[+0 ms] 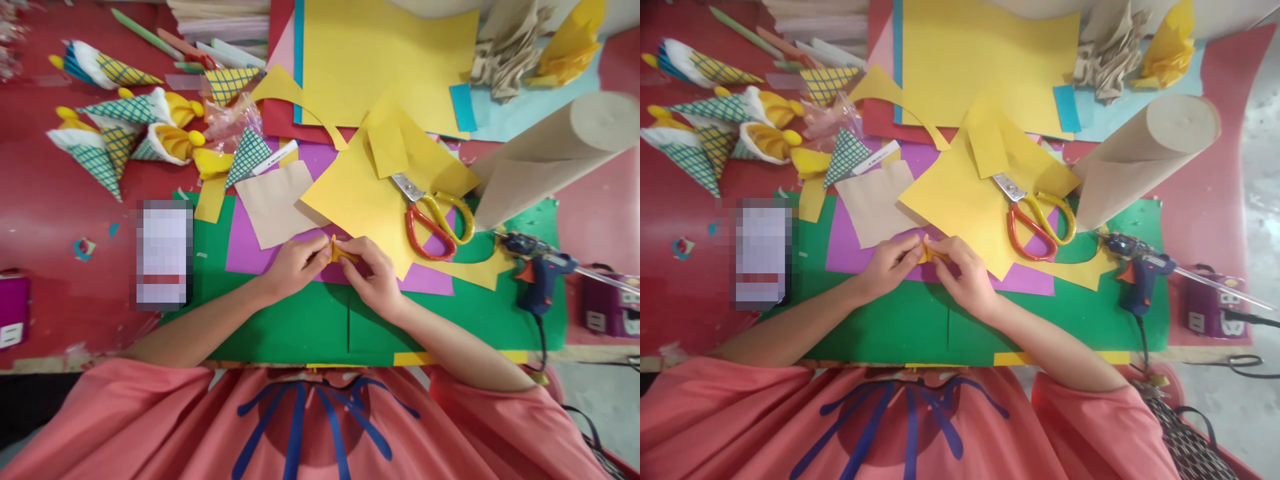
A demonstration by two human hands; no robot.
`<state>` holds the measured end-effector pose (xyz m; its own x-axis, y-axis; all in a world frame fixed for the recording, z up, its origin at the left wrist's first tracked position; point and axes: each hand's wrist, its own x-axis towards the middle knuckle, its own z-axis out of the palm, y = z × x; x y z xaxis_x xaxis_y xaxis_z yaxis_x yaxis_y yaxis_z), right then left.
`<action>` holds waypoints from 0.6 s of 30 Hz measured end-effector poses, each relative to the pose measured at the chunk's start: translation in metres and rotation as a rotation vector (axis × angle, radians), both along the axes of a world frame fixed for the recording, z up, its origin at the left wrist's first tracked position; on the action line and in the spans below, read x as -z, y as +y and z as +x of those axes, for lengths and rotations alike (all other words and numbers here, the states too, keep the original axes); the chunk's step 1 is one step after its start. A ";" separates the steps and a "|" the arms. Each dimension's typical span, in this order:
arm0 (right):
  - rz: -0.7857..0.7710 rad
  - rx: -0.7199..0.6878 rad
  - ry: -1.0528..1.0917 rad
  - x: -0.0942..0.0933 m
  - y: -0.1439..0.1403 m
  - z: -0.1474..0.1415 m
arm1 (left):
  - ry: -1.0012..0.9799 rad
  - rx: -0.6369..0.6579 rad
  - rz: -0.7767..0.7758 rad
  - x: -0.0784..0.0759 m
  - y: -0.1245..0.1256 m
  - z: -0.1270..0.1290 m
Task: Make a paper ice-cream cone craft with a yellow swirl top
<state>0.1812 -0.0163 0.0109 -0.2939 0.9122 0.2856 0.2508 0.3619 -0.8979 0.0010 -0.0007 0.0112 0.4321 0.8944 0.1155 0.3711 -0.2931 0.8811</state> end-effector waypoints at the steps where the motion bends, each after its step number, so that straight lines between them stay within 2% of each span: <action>1: 0.007 -0.004 0.001 0.000 0.000 0.000 | 0.001 -0.001 0.007 0.000 0.000 0.000; 10: 0.043 -0.002 0.018 -0.001 0.002 0.000 | 0.001 -0.006 0.034 0.000 0.000 0.000; 13: -0.030 -0.057 0.107 -0.002 0.000 0.004 | -0.023 -0.046 0.032 -0.002 0.000 0.000; 15: -0.112 -0.112 0.263 -0.001 -0.002 0.007 | -0.051 -0.081 0.015 -0.004 0.000 -0.001; 18: -0.249 -0.093 0.354 0.001 -0.002 0.008 | -0.091 -0.080 0.035 -0.006 0.000 -0.002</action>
